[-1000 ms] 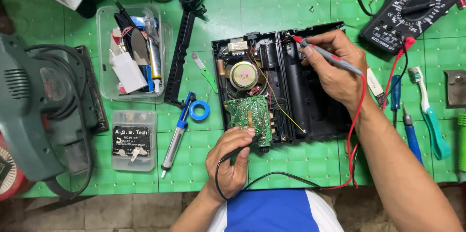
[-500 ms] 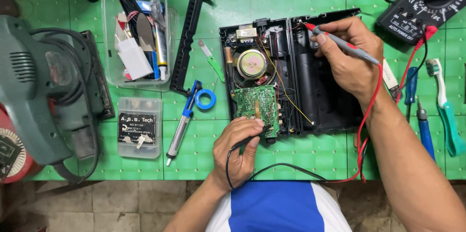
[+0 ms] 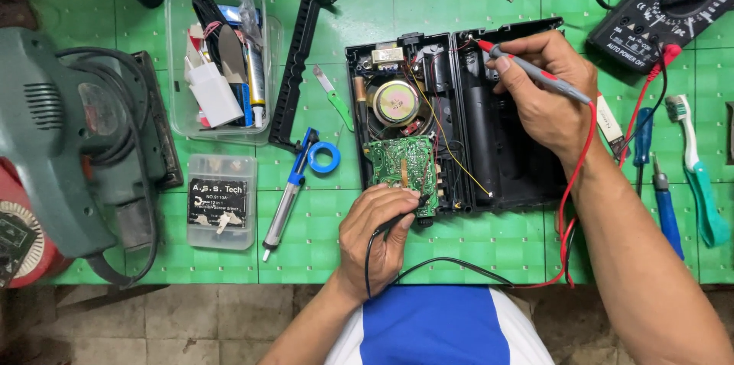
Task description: Testing and repairing an electronic circuit board using a multimeter and a soldering iron on a workbench.
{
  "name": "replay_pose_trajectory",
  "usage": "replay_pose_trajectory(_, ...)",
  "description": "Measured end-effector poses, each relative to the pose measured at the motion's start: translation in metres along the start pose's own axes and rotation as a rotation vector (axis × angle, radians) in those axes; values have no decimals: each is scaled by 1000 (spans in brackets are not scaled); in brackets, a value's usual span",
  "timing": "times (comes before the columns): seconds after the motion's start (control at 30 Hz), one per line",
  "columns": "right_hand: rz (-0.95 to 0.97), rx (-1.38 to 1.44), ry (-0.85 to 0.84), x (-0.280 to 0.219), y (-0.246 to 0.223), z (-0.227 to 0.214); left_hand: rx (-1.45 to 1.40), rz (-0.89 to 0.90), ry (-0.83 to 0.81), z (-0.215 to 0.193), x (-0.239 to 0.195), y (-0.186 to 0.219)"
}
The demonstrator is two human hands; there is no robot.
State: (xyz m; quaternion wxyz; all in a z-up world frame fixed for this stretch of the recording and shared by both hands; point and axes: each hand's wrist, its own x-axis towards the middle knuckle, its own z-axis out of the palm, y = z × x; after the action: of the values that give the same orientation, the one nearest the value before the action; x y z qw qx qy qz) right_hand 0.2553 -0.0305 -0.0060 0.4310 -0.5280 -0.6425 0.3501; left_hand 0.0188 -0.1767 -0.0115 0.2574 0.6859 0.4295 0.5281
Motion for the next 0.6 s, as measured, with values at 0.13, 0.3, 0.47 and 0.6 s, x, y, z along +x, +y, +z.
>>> replay_pose_trajectory(0.13, 8, -8, 3, 0, -2, 0, 5, -10, -6, 0, -1, -1)
replay_pose_trajectory(0.3, 35, 19, 18, 0, 2, 3, 4, -7, 5, -1, 0, 1)
replay_pose_trajectory(0.47, 148, -80, 79, 1, -4, 1, -19, -1, -8, 1, -1, 0)
replay_pose_trajectory(0.6, 172, -80, 67, 3, -13, -1, 15, 4, 15, 3, -1, -1)
